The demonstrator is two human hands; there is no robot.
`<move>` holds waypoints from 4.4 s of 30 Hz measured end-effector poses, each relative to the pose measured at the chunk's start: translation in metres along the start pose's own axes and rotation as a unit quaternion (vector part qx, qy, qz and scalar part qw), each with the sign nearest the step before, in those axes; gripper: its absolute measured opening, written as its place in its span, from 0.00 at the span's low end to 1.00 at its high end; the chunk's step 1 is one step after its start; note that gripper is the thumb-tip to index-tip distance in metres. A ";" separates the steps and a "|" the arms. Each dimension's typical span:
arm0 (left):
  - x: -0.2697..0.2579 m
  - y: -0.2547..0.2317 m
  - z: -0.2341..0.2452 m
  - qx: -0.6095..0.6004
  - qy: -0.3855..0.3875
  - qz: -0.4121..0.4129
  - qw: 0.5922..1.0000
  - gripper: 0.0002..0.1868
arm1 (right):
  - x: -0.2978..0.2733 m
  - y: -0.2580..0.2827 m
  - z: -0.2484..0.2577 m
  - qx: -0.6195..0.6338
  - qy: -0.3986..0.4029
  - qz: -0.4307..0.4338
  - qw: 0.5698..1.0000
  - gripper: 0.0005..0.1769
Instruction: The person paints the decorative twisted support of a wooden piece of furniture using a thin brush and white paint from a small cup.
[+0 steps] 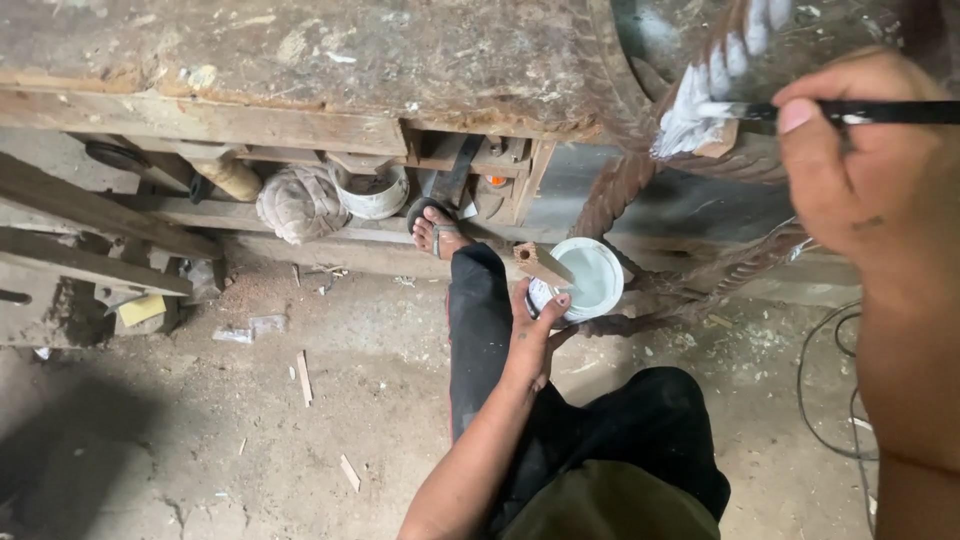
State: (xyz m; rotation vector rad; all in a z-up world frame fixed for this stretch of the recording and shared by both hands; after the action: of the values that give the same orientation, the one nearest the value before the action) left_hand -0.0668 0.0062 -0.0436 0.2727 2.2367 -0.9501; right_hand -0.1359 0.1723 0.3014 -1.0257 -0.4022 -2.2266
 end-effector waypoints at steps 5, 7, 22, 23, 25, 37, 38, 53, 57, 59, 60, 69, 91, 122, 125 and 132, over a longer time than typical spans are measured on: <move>-0.001 0.001 -0.002 -0.002 -0.001 0.004 1.000 0.57 | -0.014 -0.026 -0.021 0.037 -0.010 0.012 0.999 0.09; 0.001 0.000 -0.003 0.000 0.000 0.004 1.000 0.58 | -0.017 -0.027 -0.015 0.020 -0.013 0.006 1.000 0.09; 0.003 0.006 -0.011 0.031 -0.014 -0.007 0.999 0.48 | -0.056 -0.046 -0.015 0.212 -0.178 -0.046 0.960 0.13; 0.004 0.007 -0.011 0.037 -0.015 -0.007 0.999 0.52 | -0.060 -0.050 -0.024 0.208 -0.161 -0.043 0.964 0.12; 0.006 0.007 -0.012 0.043 -0.016 -0.009 0.999 0.55 | -0.067 -0.051 -0.033 0.205 -0.146 -0.038 0.967 0.11; -0.006 -0.002 -0.022 0.023 -0.003 -0.083 0.996 0.66 | -0.203 -0.006 -0.124 0.071 -0.255 0.133 0.955 0.09; -0.005 -0.003 -0.021 0.021 -0.005 -0.084 0.996 0.66 | -0.183 0.009 -0.108 0.068 -0.260 0.124 0.955 0.09; -0.007 -0.002 -0.021 0.035 -0.001 -0.091 0.995 0.65 | -0.163 0.026 -0.101 0.030 -0.258 0.111 0.959 0.10; -0.010 -0.004 -0.026 0.035 -0.003 -0.089 0.995 0.65 | -0.139 0.051 -0.077 -0.010 -0.260 0.129 0.957 0.11; 0.001 0.006 -0.020 0.039 0.000 -0.087 0.995 0.65 | -0.137 0.046 -0.099 -0.045 -0.238 0.116 0.963 0.11; 0.007 0.011 -0.016 0.038 0.001 -0.085 0.996 0.65 | -0.135 0.042 -0.113 -0.077 -0.214 0.105 0.968 0.10; 0.010 0.013 -0.009 0.038 -0.010 -0.077 0.996 0.62 | -0.101 0.066 -0.113 -0.119 -0.148 0.044 0.981 0.11; -0.009 -0.001 -0.017 0.037 0.015 -0.100 0.994 0.62 | -0.168 0.003 -0.084 0.142 -0.001 -0.330 0.933 0.06; -0.016 -0.006 -0.026 0.037 0.020 -0.103 0.994 0.63 | -0.261 -0.030 -0.086 0.411 -0.075 -0.512 0.751 0.10; -0.017 -0.007 -0.027 0.026 0.026 -0.095 0.995 0.61 | -0.262 -0.015 -0.084 0.387 -0.098 -0.488 0.776 0.12; -0.014 -0.005 -0.024 -0.010 0.038 -0.092 0.995 0.59 | -0.216 0.022 -0.055 0.318 -0.147 -0.347 0.870 0.10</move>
State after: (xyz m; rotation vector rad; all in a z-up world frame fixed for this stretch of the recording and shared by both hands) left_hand -0.0705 0.0204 -0.0194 0.0959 2.3720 -1.0283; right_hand -0.0474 0.2200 0.1010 -0.9195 -1.7440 -2.2137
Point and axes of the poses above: each hand's wrist, its own x-axis towards the middle knuckle, its own z-axis out of the back of the hand, y = z × x, the point moved 8 cm from there along x, towards the middle knuckle, and after that the axes turned 12 degrees about -y, right-handed, at the moved point
